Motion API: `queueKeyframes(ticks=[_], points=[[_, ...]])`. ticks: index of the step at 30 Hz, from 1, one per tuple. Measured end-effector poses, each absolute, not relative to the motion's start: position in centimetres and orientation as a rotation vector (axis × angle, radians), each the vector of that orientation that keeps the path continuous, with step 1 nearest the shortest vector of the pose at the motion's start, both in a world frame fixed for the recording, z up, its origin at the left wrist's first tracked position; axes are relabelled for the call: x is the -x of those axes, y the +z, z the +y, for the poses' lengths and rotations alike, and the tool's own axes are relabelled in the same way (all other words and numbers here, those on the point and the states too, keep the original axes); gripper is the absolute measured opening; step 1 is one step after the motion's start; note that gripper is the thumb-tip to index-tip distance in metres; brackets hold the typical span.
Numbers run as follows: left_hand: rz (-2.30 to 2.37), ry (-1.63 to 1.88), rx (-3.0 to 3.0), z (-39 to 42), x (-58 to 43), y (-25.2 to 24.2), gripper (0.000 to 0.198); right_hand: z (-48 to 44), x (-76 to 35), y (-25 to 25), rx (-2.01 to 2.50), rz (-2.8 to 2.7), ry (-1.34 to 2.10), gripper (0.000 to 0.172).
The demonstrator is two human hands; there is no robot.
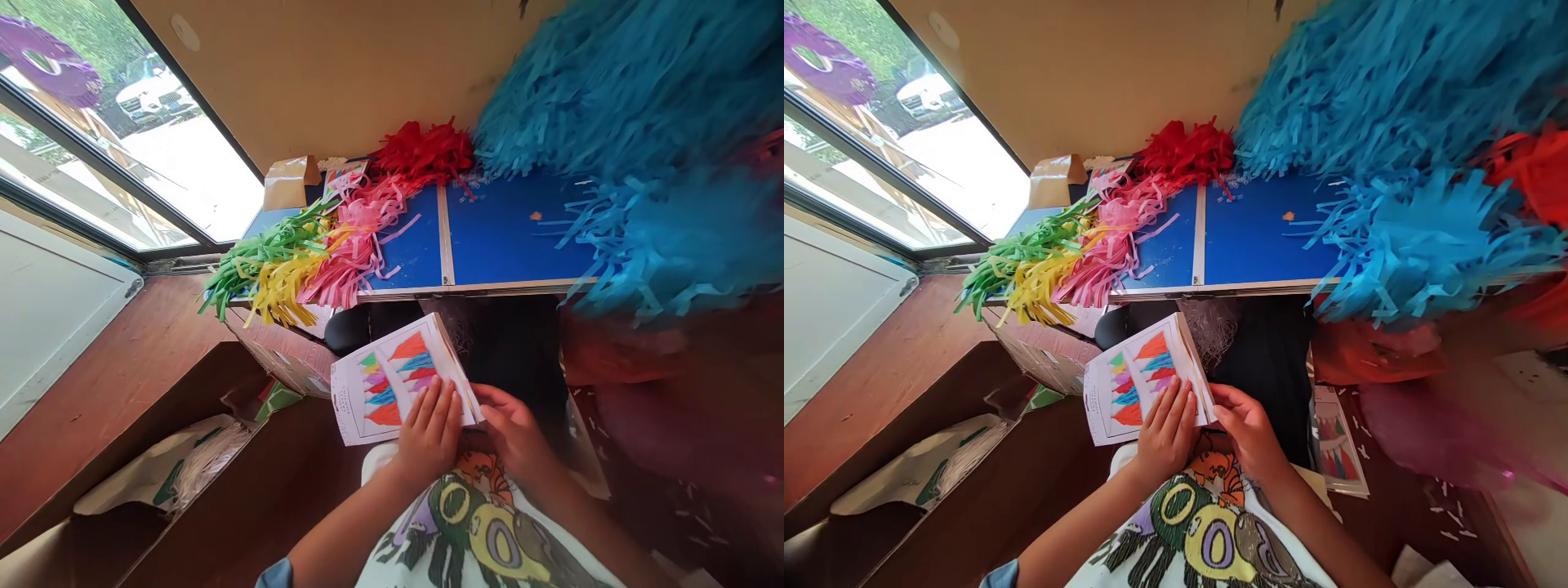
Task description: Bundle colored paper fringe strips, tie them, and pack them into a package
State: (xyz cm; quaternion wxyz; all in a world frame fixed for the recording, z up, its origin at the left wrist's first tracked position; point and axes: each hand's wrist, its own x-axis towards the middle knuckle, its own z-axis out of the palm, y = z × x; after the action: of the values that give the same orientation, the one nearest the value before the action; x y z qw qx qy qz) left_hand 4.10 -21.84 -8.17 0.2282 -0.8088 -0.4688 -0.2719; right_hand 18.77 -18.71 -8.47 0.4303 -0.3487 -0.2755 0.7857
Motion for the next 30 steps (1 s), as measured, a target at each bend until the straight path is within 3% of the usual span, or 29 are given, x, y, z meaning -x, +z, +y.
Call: queueKeyframes(ticks=[19, 26, 30], points=[[-1.322, -0.711, 2.214, -21.4, -4.3, -8.5, 0.031, -19.7, -18.0, -6.8, 1.295, -1.125, 1.515, 0.051], [-1.393, -0.725, 2.161, -21.5, -4.0, -8.1, 0.031, -19.7, -18.5, -7.7, 1.042, -1.647, 1.327, 0.051], [-1.394, -0.731, 2.16, -21.5, -4.1, -8.2, 0.028, -20.0, -19.0, -8.3, 0.94, -1.778, 1.346, 0.07]])
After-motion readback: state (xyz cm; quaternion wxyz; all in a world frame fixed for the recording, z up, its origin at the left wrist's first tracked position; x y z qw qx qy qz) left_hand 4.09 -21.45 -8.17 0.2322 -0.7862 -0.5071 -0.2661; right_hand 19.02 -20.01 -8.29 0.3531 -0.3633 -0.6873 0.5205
